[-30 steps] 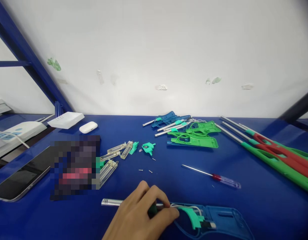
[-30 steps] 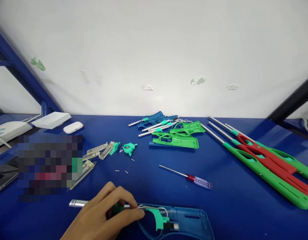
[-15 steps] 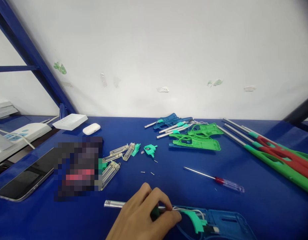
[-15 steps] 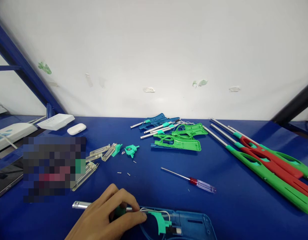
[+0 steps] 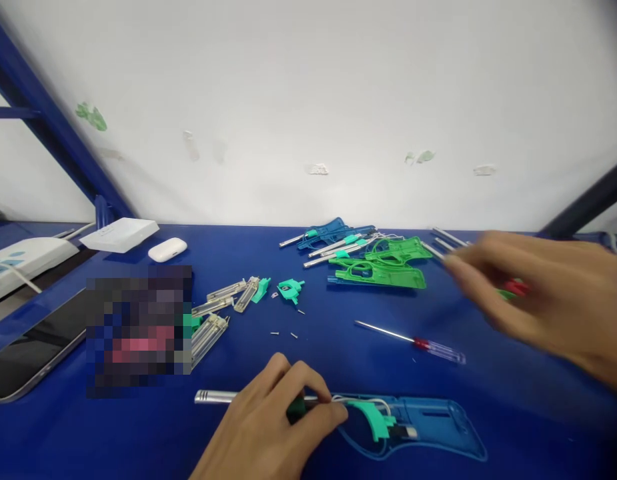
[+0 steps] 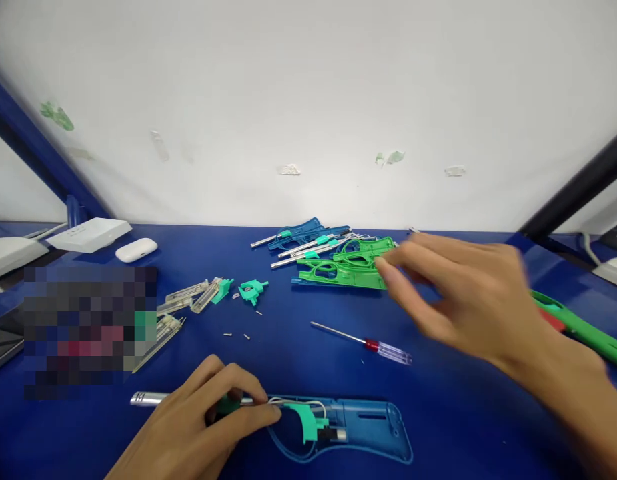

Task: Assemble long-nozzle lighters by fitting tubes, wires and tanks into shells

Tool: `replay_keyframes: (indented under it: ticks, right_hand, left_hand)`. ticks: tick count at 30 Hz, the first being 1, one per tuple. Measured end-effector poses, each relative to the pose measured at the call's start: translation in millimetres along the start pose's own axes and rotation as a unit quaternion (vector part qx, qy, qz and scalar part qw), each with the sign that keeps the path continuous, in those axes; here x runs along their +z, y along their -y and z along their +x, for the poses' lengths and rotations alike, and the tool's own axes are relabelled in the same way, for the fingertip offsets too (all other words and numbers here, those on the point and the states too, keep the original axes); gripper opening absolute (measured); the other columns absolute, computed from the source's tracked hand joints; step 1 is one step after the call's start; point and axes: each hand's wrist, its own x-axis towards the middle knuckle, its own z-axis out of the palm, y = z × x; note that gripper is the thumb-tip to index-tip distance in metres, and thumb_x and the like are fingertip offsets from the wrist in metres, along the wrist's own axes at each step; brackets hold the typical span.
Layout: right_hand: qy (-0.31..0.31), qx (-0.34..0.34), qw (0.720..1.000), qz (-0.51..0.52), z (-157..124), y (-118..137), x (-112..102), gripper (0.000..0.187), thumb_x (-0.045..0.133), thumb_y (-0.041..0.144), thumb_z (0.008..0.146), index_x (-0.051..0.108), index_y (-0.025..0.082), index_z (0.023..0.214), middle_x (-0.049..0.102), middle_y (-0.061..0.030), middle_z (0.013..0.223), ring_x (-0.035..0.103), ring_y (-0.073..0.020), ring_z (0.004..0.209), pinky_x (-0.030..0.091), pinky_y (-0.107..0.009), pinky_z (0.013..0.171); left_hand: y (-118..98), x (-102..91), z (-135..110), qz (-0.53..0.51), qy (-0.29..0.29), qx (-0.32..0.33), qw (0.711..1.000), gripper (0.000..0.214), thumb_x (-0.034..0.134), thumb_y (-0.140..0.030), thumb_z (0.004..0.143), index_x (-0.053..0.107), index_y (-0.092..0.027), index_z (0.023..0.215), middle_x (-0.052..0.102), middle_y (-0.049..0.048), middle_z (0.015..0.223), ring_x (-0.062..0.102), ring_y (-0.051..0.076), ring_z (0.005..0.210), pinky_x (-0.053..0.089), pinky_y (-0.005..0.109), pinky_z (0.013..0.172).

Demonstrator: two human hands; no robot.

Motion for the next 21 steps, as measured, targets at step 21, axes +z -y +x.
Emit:
replay_keyframes:
  ticks: [21]
  right_hand:
    - [0.171, -0.095, 0.981, -0.012, 2.7, -10.4, 78.3, 0.034, 0.074, 0.029, 0.116, 0.072, 0.023, 0.149, 0.079, -0.0031, 0.113, 0.079, -0.0221, 0.098, 0.069, -0.045, 0.091]
  left_hand:
    - [7.5, 1.4, -3.1, 0.047, 0.014, 0.026, 0.998, 0.033, 0.069, -0.057, 0.119, 0.071, -0.029, 0.137, 0.076, 0.0032, 0.112, 0.063, 0.017, 0.08, 0.058, 0.027, 0.066]
